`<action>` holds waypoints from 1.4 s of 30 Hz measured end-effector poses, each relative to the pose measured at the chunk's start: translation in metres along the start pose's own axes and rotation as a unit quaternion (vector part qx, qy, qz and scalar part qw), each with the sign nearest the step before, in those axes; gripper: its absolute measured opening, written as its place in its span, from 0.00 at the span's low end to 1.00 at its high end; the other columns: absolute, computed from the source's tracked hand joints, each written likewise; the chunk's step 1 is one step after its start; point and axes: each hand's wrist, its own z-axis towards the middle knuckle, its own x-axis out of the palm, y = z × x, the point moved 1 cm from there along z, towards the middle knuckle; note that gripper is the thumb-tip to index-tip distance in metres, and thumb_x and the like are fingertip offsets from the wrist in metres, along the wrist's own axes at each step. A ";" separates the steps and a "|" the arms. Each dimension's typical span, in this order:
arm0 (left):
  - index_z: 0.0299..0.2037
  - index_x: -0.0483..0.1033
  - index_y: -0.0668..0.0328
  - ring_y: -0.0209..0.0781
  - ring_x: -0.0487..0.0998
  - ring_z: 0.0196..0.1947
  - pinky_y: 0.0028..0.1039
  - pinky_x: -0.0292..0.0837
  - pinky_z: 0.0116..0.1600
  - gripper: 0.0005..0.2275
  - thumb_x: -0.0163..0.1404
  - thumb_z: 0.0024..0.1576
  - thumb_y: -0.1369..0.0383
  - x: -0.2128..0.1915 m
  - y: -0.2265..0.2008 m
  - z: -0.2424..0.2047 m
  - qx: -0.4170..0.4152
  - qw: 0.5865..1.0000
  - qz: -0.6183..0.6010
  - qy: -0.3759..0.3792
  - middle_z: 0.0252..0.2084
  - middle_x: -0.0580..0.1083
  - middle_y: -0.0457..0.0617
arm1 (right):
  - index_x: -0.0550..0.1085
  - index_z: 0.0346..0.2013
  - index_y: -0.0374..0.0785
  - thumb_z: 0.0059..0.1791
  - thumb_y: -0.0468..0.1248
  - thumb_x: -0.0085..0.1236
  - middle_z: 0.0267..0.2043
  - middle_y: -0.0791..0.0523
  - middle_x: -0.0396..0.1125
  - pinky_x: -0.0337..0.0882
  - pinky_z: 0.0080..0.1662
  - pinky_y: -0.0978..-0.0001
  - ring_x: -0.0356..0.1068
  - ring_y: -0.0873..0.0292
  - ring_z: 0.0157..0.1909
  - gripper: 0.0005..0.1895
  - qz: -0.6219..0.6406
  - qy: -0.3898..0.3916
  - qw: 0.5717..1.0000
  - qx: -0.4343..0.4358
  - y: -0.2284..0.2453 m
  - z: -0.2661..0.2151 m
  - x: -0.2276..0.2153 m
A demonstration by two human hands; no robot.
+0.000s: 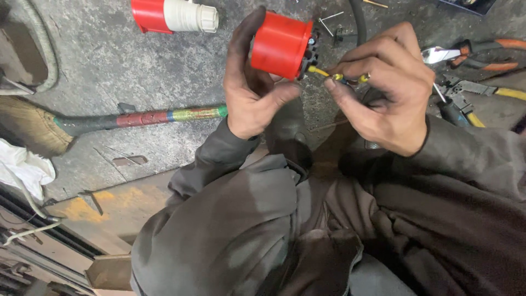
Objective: The person strips the ends of several colored wires, inserts them into the terminals of a red industrial plug, and tightens each terminal with a screwdriver. The person then attaches a white connector housing to the red plug body and gives a final tightening.
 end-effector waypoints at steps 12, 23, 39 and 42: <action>0.67 0.53 0.41 0.50 0.64 0.78 0.42 0.69 0.82 0.45 0.76 0.47 0.74 0.009 -0.007 0.006 0.087 0.980 0.180 -0.016 0.76 0.57 0.49 | 0.80 0.43 0.20 0.50 0.18 0.71 0.44 0.46 0.66 0.57 0.36 0.70 0.57 0.59 0.33 0.09 0.057 0.012 0.996 0.069 -0.009 -0.017 0.008; 0.72 0.48 0.43 0.50 0.64 0.79 0.42 0.73 0.84 0.45 0.71 0.51 0.73 0.013 -0.003 0.004 0.111 0.966 0.232 -0.015 0.77 0.56 0.51 | 0.80 0.41 0.20 0.49 0.18 0.69 0.44 0.45 0.65 0.62 0.39 0.67 0.63 0.55 0.37 0.08 0.052 0.031 0.997 0.038 -0.009 -0.018 0.012; 0.72 0.48 0.40 0.54 0.67 0.72 0.47 0.80 0.74 0.46 0.70 0.49 0.56 -0.001 0.019 0.016 0.240 0.930 0.274 0.048 0.72 0.57 0.54 | 0.79 0.57 0.21 0.48 0.29 0.74 0.57 0.39 0.70 0.73 0.62 0.50 0.72 0.40 0.58 0.24 -0.144 0.068 0.986 0.040 -0.083 -0.108 -0.056; 0.69 0.51 0.45 0.57 0.71 0.68 0.49 0.79 0.72 0.44 0.69 0.45 0.66 0.004 0.023 0.012 0.228 0.937 0.260 0.059 0.70 0.60 0.56 | 0.80 0.55 0.18 0.57 0.18 0.71 0.51 0.40 0.70 0.69 0.56 0.50 0.69 0.39 0.49 0.12 -0.279 0.020 0.948 0.153 -0.114 -0.200 -0.113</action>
